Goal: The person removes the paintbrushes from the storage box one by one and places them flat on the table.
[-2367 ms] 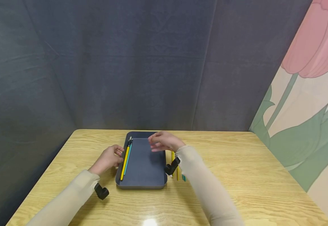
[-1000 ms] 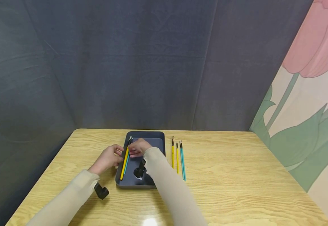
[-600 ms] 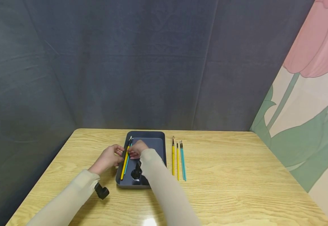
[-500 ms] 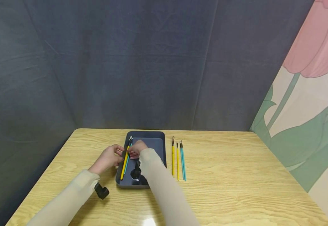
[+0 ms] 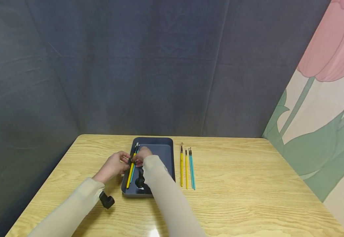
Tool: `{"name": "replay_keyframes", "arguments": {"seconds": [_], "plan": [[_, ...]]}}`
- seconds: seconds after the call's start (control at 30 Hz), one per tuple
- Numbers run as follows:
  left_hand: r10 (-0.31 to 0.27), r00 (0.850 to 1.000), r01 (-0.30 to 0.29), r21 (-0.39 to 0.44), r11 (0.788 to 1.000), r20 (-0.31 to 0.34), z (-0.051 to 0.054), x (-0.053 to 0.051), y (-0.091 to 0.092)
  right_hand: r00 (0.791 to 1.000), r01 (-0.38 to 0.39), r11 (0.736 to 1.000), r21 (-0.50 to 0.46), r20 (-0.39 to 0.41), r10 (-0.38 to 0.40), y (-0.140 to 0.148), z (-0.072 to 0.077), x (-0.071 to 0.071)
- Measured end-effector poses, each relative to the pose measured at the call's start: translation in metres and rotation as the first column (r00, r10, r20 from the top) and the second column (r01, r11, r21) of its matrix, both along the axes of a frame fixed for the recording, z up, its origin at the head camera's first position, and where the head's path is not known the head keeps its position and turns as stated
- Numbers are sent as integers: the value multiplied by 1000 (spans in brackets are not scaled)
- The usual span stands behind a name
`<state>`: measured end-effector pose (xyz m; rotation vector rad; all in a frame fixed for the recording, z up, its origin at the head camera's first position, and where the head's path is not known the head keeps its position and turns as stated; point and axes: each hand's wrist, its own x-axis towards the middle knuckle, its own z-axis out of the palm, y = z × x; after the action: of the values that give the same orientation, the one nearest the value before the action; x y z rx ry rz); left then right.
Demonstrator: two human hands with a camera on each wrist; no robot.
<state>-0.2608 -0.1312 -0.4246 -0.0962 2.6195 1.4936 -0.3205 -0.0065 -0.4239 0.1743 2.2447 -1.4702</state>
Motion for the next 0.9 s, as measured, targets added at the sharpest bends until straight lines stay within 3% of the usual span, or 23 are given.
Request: {"name": "replay_keyframes", "arguments": {"seconds": [0.9], "plan": [[7,1000,-7,-14,1000,0,0,1,-2,1000,22,998,55,-9,-22,-11,-8,-10]]}}
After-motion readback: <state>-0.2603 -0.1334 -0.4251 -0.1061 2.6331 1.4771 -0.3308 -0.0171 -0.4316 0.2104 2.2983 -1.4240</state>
